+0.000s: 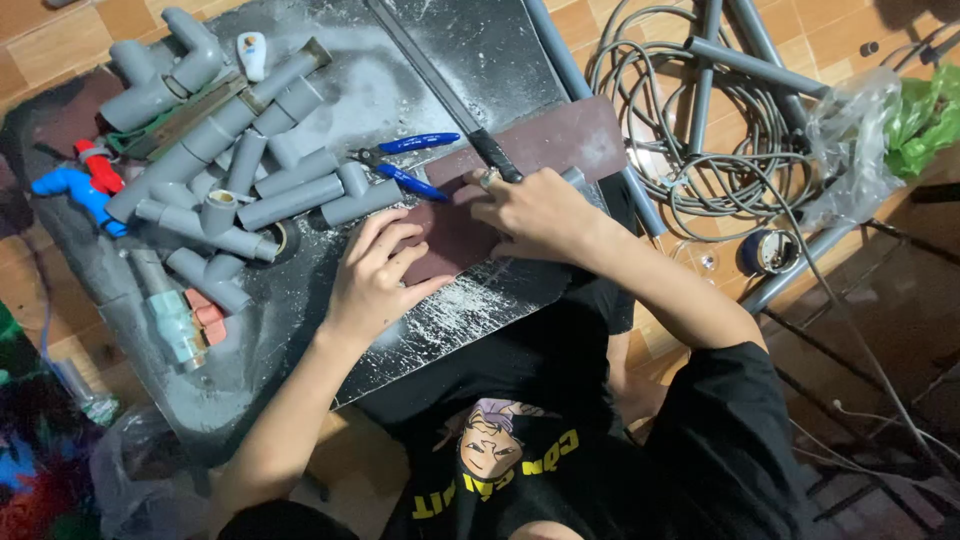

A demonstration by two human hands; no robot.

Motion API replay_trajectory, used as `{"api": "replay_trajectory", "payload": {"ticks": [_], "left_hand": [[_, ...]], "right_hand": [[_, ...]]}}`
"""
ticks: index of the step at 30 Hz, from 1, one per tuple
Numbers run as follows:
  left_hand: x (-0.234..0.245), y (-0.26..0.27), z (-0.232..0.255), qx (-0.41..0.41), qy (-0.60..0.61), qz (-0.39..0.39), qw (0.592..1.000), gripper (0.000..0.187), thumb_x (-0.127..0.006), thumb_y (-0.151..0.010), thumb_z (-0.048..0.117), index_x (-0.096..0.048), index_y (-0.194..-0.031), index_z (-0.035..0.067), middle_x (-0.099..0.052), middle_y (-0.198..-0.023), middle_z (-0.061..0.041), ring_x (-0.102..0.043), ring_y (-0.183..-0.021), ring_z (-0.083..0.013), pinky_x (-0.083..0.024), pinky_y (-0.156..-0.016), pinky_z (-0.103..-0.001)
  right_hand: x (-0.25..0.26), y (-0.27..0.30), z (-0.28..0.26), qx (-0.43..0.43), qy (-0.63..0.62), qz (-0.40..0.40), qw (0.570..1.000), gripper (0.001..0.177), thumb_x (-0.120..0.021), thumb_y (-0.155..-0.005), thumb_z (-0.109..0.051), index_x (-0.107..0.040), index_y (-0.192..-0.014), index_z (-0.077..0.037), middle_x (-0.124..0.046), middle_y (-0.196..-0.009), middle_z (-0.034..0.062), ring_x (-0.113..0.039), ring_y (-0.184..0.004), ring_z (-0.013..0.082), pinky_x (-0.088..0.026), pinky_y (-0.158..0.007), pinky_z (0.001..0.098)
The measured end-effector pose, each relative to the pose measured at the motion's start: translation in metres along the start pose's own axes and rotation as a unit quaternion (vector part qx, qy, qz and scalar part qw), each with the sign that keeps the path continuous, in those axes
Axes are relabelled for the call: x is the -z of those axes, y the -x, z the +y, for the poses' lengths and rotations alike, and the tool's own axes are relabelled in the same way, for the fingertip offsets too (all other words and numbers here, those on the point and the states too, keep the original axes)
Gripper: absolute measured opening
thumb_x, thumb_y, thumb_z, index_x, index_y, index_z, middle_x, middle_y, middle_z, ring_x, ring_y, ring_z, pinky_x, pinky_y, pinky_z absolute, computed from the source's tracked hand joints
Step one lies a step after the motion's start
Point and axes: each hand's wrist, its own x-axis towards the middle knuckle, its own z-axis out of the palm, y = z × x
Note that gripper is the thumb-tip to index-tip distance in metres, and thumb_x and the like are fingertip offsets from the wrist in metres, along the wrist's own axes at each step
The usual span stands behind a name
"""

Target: The recorder is sanding the ends of PVC pipes and marking them with a pen for assembly.

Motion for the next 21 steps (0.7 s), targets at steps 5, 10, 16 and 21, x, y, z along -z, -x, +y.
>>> {"api": "replay_trajectory", "payload": {"ticks": [5, 10, 16, 21], "left_hand": [[0.0, 0.0, 0.004, 0.031, 0.015, -0.001, 0.999, 0.043, -0.092, -0.069, 0.029, -0.077, -0.093, -0.002, -0.066, -0.122, -0.015, -0.058, -0.127, -0.0334, -0.05, -0.107, -0.043], [0.001, 0.001, 0.003, 0.054, 0.024, -0.008, 0.998, 0.044, -0.092, -0.069, 0.029, -0.077, -0.094, -0.003, -0.065, -0.126, -0.014, -0.057, -0.129, -0.0327, -0.049, -0.108, -0.041], [0.004, -0.004, 0.007, 0.048, 0.009, -0.048, 0.998, 0.047, -0.092, -0.065, 0.029, -0.078, -0.095, -0.004, -0.064, -0.129, -0.017, -0.055, -0.129, -0.0331, -0.048, -0.109, -0.042], [0.003, -0.005, 0.01, 0.056, 0.017, -0.049, 0.997, 0.048, -0.093, -0.065, 0.028, -0.078, -0.095, -0.007, -0.059, -0.142, -0.022, -0.055, -0.13, -0.0351, -0.048, -0.107, -0.042]], "right_hand": [[0.007, -0.023, 0.003, -0.022, 0.005, -0.072, 0.997, 0.074, -0.088, -0.065, -0.05, -0.062, -0.124, -0.013, -0.058, -0.131, 0.0161, -0.071, -0.088, 0.0302, -0.057, -0.059, 0.0428], [0.026, -0.041, -0.001, -0.055, 0.001, -0.128, 0.99, 0.081, -0.09, -0.06, -0.051, -0.058, -0.124, -0.013, -0.051, -0.138, 0.0217, -0.071, -0.082, 0.035, -0.058, -0.061, 0.0449], [0.028, -0.045, -0.003, -0.085, 0.002, -0.163, 0.983, 0.089, -0.095, -0.055, -0.051, -0.054, -0.123, -0.011, -0.064, -0.115, 0.0153, -0.071, -0.087, 0.035, -0.058, -0.068, 0.0463], [0.024, -0.046, -0.005, -0.079, -0.006, -0.117, 0.99, 0.105, -0.099, -0.042, -0.043, -0.052, -0.128, -0.006, -0.064, -0.113, 0.0161, -0.071, -0.087, 0.0352, -0.057, -0.066, 0.0464]]}}
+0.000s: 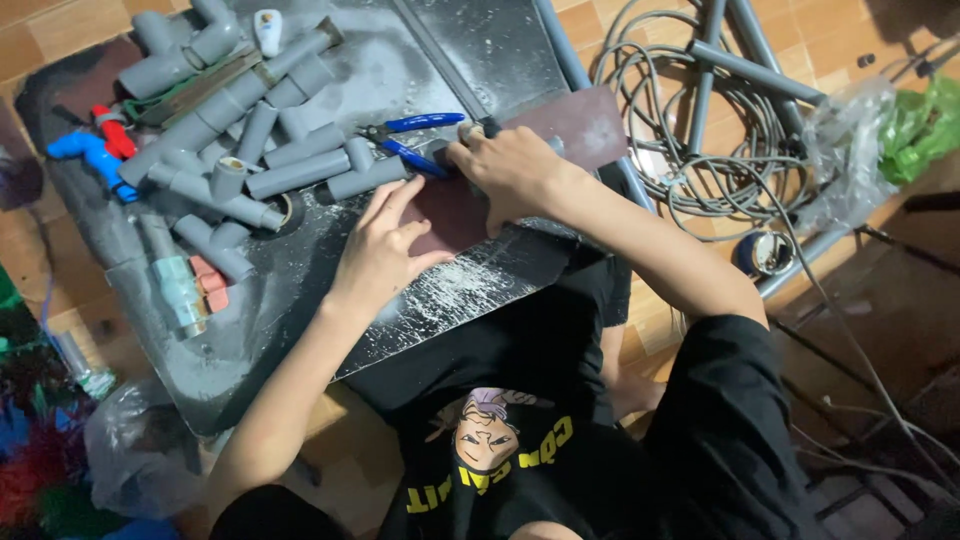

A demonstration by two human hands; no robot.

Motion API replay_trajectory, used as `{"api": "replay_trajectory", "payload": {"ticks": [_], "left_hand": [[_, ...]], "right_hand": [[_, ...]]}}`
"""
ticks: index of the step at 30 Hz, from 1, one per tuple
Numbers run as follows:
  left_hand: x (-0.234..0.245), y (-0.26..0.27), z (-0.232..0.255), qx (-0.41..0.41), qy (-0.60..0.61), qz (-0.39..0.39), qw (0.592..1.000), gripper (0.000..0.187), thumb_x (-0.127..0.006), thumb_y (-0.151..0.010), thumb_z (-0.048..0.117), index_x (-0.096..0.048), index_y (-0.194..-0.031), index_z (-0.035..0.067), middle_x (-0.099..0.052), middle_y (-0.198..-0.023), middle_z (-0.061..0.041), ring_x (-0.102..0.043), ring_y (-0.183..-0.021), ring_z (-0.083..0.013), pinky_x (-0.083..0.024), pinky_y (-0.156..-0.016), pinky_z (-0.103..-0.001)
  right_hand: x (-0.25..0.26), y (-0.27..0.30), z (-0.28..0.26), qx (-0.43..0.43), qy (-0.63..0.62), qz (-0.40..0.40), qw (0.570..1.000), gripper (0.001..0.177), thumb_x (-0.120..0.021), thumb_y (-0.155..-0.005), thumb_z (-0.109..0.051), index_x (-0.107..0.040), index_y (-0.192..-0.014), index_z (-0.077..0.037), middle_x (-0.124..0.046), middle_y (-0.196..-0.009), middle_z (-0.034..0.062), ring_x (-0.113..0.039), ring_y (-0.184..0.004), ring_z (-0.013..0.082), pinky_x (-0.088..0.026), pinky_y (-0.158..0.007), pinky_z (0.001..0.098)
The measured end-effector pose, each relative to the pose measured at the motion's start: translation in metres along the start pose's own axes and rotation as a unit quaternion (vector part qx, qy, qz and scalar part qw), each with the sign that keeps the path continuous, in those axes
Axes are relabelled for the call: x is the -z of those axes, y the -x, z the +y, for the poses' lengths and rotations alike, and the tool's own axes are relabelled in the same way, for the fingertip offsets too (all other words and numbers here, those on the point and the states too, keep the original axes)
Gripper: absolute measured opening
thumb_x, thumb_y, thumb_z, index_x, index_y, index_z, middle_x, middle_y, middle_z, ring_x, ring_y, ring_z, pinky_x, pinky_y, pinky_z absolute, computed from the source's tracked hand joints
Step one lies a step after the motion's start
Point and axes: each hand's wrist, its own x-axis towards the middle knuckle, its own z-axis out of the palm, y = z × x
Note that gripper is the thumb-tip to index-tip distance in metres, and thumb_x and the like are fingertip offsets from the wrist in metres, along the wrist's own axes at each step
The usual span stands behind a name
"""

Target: The recorder is sanding the ends of PVC pipes and marking them with a pen for assembly.

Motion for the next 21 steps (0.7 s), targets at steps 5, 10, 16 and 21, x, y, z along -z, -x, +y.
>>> {"api": "replay_trajectory", "payload": {"ticks": [5, 10, 16, 21], "left_hand": [[-0.001, -0.005, -0.005, -0.004, 0.0, -0.009, 1.0, 0.049, -0.095, -0.06, 0.026, -0.079, -0.092, -0.006, -0.059, -0.14, -0.025, -0.055, -0.127, -0.0366, -0.049, -0.107, -0.042], [-0.001, -0.007, -0.004, -0.003, -0.008, -0.002, 1.0, 0.047, -0.095, -0.056, 0.025, -0.079, -0.089, -0.005, -0.061, -0.138, -0.026, -0.055, -0.125, -0.0367, -0.048, -0.107, -0.041], [-0.006, -0.002, -0.009, 0.0, -0.013, 0.001, 1.0, 0.05, -0.096, -0.055, 0.028, -0.08, -0.089, -0.005, -0.062, -0.136, -0.024, -0.054, -0.124, -0.0362, -0.048, -0.107, -0.04], [0.0, -0.003, -0.005, -0.045, -0.022, 0.012, 0.999, 0.045, -0.096, -0.06, 0.027, -0.079, -0.087, -0.005, -0.063, -0.131, -0.019, -0.052, -0.124, -0.0346, -0.047, -0.108, -0.041]], "right_hand": [[0.0, 0.004, 0.003, 0.009, 0.0, 0.013, 1.0, 0.104, -0.099, -0.044, -0.044, -0.052, -0.128, -0.005, -0.064, -0.113, 0.0169, -0.071, -0.089, 0.0361, -0.057, -0.067, 0.0469], [-0.003, 0.003, 0.005, 0.024, -0.002, 0.022, 0.999, 0.105, -0.1, -0.042, -0.043, -0.053, -0.128, -0.005, -0.065, -0.112, 0.0182, -0.07, -0.092, 0.0366, -0.057, -0.067, 0.0472], [-0.005, 0.01, 0.0, 0.016, 0.079, 0.013, 0.997, 0.111, -0.095, -0.052, -0.056, -0.048, -0.139, -0.006, -0.058, -0.126, 0.0208, -0.072, -0.082, 0.0308, -0.059, -0.057, 0.0414], [-0.007, 0.02, 0.003, 0.024, 0.075, 0.034, 0.996, 0.1, -0.091, -0.059, -0.062, -0.053, -0.134, -0.007, -0.057, -0.133, 0.0196, -0.072, -0.078, 0.0306, -0.058, -0.059, 0.041]]}}
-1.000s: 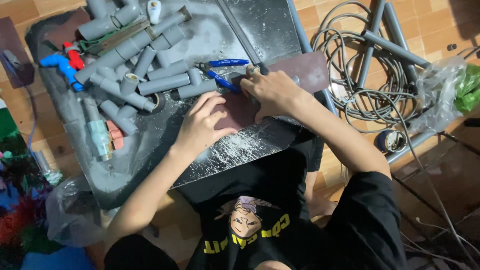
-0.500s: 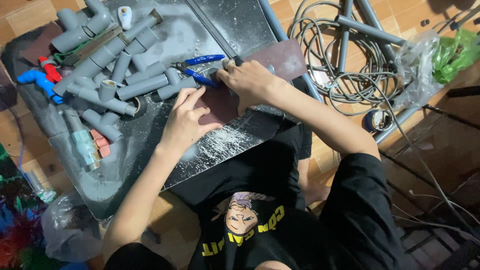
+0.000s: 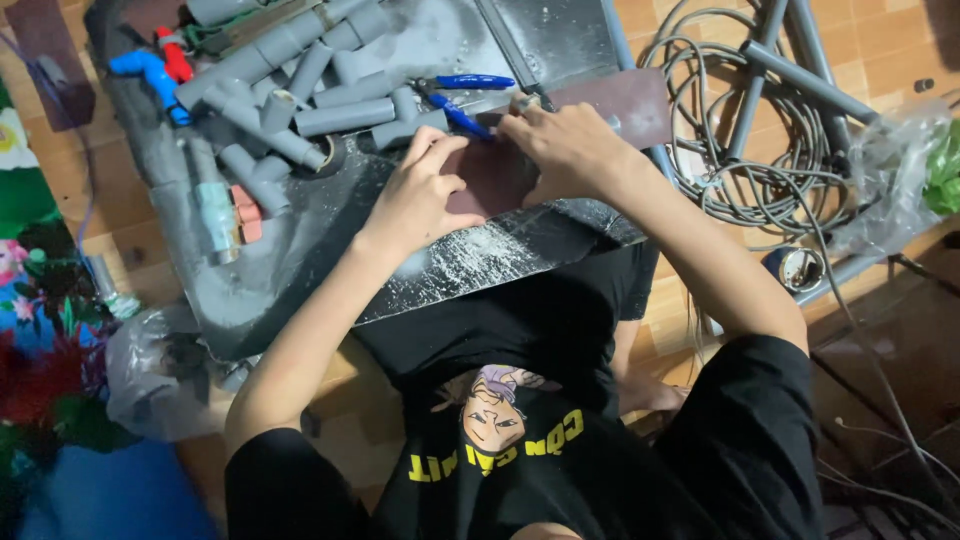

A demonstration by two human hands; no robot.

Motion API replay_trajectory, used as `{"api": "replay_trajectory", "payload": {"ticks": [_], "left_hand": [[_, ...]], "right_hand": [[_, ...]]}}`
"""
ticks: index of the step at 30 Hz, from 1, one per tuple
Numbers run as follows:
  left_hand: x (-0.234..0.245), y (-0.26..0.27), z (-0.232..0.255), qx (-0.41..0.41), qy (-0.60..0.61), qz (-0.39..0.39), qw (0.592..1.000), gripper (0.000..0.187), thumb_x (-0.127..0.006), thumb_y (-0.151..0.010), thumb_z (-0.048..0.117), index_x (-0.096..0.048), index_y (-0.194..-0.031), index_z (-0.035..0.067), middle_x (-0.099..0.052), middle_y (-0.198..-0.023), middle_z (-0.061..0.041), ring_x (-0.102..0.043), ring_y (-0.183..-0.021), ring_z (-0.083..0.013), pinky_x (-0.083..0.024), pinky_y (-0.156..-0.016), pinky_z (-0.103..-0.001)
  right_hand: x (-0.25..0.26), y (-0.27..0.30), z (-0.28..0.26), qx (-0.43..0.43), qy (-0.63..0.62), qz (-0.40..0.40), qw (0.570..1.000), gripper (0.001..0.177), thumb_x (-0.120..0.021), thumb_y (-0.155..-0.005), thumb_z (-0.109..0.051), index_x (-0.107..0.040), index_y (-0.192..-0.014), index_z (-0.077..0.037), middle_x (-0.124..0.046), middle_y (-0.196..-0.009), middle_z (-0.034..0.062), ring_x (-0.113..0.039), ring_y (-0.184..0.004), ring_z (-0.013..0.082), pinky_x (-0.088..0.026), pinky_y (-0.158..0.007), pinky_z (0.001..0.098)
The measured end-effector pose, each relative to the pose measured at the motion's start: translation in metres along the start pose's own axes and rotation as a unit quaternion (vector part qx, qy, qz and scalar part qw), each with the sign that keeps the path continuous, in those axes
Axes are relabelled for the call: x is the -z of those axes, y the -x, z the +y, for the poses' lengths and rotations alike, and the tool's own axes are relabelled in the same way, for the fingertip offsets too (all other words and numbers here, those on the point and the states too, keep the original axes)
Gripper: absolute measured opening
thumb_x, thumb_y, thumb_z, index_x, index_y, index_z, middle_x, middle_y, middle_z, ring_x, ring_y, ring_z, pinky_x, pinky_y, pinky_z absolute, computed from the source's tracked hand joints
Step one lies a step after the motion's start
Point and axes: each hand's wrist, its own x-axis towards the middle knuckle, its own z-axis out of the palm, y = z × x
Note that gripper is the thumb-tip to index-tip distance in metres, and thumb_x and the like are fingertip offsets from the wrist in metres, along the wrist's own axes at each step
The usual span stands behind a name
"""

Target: The recorder is sanding the ends of PVC pipes and marking them with a pen for assembly.

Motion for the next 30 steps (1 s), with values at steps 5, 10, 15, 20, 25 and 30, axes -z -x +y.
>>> {"api": "replay_trajectory", "payload": {"ticks": [5, 10, 15, 20, 25, 30], "left_hand": [[-0.001, 0.004, 0.008, 0.006, -0.013, -0.001, 1.0, 0.042, -0.094, -0.063, 0.024, -0.078, -0.086, -0.007, -0.06, -0.131, -0.018, -0.051, -0.127, -0.034, -0.045, -0.11, -0.041], [-0.004, 0.007, 0.01, 0.026, -0.014, -0.016, 0.999, 0.043, -0.093, -0.064, 0.025, -0.078, -0.09, -0.007, -0.059, -0.133, -0.018, -0.049, -0.13, -0.0321, -0.043, -0.114, -0.041], [-0.008, 0.006, 0.005, 0.03, -0.032, -0.028, 0.999, 0.048, -0.093, -0.063, 0.031, -0.079, -0.088, -0.007, -0.052, -0.148, -0.025, -0.045, -0.135, -0.0347, -0.039, -0.117, -0.04], [-0.01, 0.001, 0.003, 0.05, -0.041, -0.054, 0.996, 0.049, -0.094, -0.061, 0.032, -0.079, -0.085, -0.007, -0.053, -0.145, -0.027, -0.045, -0.133, -0.0356, -0.037, -0.117, -0.04], [-0.009, -0.003, 0.003, 0.069, -0.029, -0.059, 0.995, 0.044, -0.094, -0.06, 0.03, -0.08, -0.084, -0.004, -0.058, -0.141, -0.02, -0.045, -0.134, -0.0343, -0.038, -0.117, -0.039], [-0.005, -0.005, 0.007, 0.055, -0.034, -0.047, 0.997, 0.04, -0.094, -0.059, 0.028, -0.079, -0.078, -0.003, -0.057, -0.134, -0.014, -0.047, -0.129, -0.0302, -0.041, -0.115, -0.039]], "right_hand": [[-0.003, 0.009, 0.002, 0.028, -0.028, 0.043, 0.998, 0.09, -0.09, -0.063, -0.058, -0.056, -0.131, -0.008, -0.058, -0.132, 0.0205, -0.071, -0.08, 0.0346, -0.057, -0.064, 0.0428], [-0.004, 0.013, 0.003, 0.046, -0.014, 0.061, 0.997, 0.092, -0.092, -0.056, -0.06, -0.06, -0.129, -0.014, -0.056, -0.133, 0.0265, -0.071, -0.078, 0.0377, -0.058, -0.063, 0.0449], [-0.019, 0.017, 0.01, 0.051, -0.036, 0.071, 0.995, 0.094, -0.09, -0.062, -0.061, -0.062, -0.139, -0.016, -0.064, -0.12, 0.0158, -0.071, -0.083, 0.0362, -0.057, -0.069, 0.046], [-0.016, 0.02, 0.007, 0.077, -0.064, 0.113, 0.988, 0.079, -0.09, -0.063, -0.054, -0.065, -0.128, -0.016, -0.066, -0.127, 0.0127, -0.07, -0.082, 0.0366, -0.057, -0.067, 0.0459], [-0.021, 0.02, 0.011, 0.076, -0.062, 0.126, 0.987, 0.074, -0.091, -0.061, -0.052, -0.067, -0.122, -0.017, -0.062, -0.134, 0.0179, -0.071, -0.084, 0.0368, -0.058, -0.068, 0.0442], [-0.017, 0.021, 0.007, 0.074, -0.09, 0.115, 0.987, 0.076, -0.092, -0.058, -0.05, -0.067, -0.122, -0.017, -0.065, -0.131, 0.0093, -0.071, -0.091, 0.0355, -0.057, -0.071, 0.0457]]}}
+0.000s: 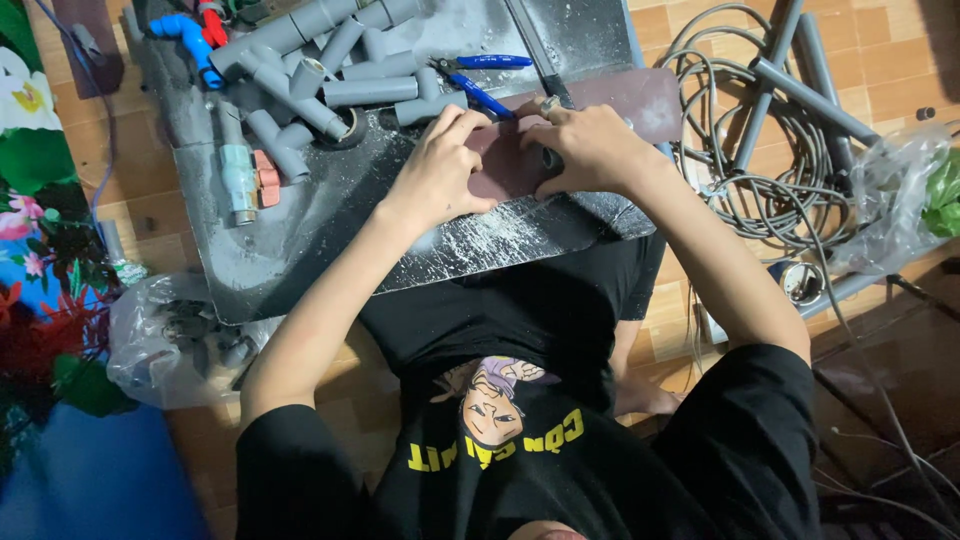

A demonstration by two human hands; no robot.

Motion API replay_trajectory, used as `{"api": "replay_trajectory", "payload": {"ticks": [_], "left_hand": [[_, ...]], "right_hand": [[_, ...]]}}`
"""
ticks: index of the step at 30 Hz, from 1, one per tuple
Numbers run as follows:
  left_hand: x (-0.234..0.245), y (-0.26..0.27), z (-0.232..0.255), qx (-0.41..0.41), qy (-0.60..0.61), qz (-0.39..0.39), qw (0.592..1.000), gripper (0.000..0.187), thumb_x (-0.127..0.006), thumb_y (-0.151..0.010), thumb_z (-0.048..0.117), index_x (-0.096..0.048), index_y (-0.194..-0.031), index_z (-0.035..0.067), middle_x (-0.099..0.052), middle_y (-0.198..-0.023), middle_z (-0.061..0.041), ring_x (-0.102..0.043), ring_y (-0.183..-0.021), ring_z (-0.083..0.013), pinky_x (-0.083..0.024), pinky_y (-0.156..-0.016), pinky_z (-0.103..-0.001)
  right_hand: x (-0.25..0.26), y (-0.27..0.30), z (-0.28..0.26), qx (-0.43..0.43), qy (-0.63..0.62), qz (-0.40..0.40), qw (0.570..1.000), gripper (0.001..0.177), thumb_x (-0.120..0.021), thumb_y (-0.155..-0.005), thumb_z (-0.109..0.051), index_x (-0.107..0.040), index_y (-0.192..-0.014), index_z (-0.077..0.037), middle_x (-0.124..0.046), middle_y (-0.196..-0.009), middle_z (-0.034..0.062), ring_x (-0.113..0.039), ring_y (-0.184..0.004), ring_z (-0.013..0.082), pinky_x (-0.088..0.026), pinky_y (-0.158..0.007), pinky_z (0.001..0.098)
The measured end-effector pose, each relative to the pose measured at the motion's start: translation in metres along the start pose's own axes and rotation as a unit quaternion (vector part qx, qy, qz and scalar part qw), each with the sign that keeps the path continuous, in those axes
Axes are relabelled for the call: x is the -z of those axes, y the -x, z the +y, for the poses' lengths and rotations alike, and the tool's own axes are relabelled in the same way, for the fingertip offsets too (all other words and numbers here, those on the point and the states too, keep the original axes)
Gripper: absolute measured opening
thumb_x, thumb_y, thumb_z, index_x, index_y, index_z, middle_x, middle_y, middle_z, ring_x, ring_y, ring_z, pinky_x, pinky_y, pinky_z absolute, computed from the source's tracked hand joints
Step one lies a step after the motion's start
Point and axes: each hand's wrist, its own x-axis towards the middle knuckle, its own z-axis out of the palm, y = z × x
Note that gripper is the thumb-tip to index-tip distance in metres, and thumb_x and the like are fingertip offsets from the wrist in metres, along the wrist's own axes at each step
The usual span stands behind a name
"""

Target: The recorder is sanding the ends of PVC pipes and marking them with a pen for assembly.

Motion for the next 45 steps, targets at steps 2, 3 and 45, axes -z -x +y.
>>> {"api": "replay_trajectory", "payload": {"ticks": [2, 3, 45], "left_hand": [[-0.001, -0.001, 0.001, 0.0, -0.003, -0.004, 1.0, 0.039, -0.094, -0.057, 0.027, -0.079, -0.077, -0.003, -0.057, -0.132, -0.013, -0.047, -0.128, -0.0292, -0.042, -0.113, -0.039], [-0.001, -0.001, 0.001, 0.001, -0.006, -0.008, 1.0, 0.039, -0.094, -0.056, 0.027, -0.079, -0.076, -0.003, -0.058, -0.13, -0.012, -0.048, -0.127, -0.0283, -0.043, -0.112, -0.039], [-0.022, 0.057, 0.049, -0.037, -0.113, 0.002, 0.993, 0.091, -0.091, -0.055, 0.059, -0.072, -0.1, -0.018, -0.038, -0.155, -0.025, -0.036, -0.138, -0.0405, -0.029, -0.122, -0.055]], "right_hand": [[0.006, 0.0, -0.006, 0.009, 0.009, 0.008, 1.0, 0.076, -0.092, -0.058, -0.049, -0.067, -0.121, -0.016, -0.064, -0.133, 0.0103, -0.071, -0.089, 0.035, -0.057, -0.069, 0.0452], [0.008, 0.001, -0.009, 0.018, 0.016, 0.015, 1.0, 0.076, -0.092, -0.058, -0.048, -0.067, -0.121, -0.015, -0.063, -0.136, 0.0113, -0.071, -0.087, 0.0344, -0.057, -0.067, 0.0447], [-0.02, 0.062, -0.051, 0.035, 0.141, 0.03, 0.989, 0.087, -0.083, -0.062, -0.072, -0.072, -0.127, -0.016, -0.034, -0.165, 0.0102, -0.073, -0.078, 0.0249, -0.055, -0.056, 0.0358]]}}
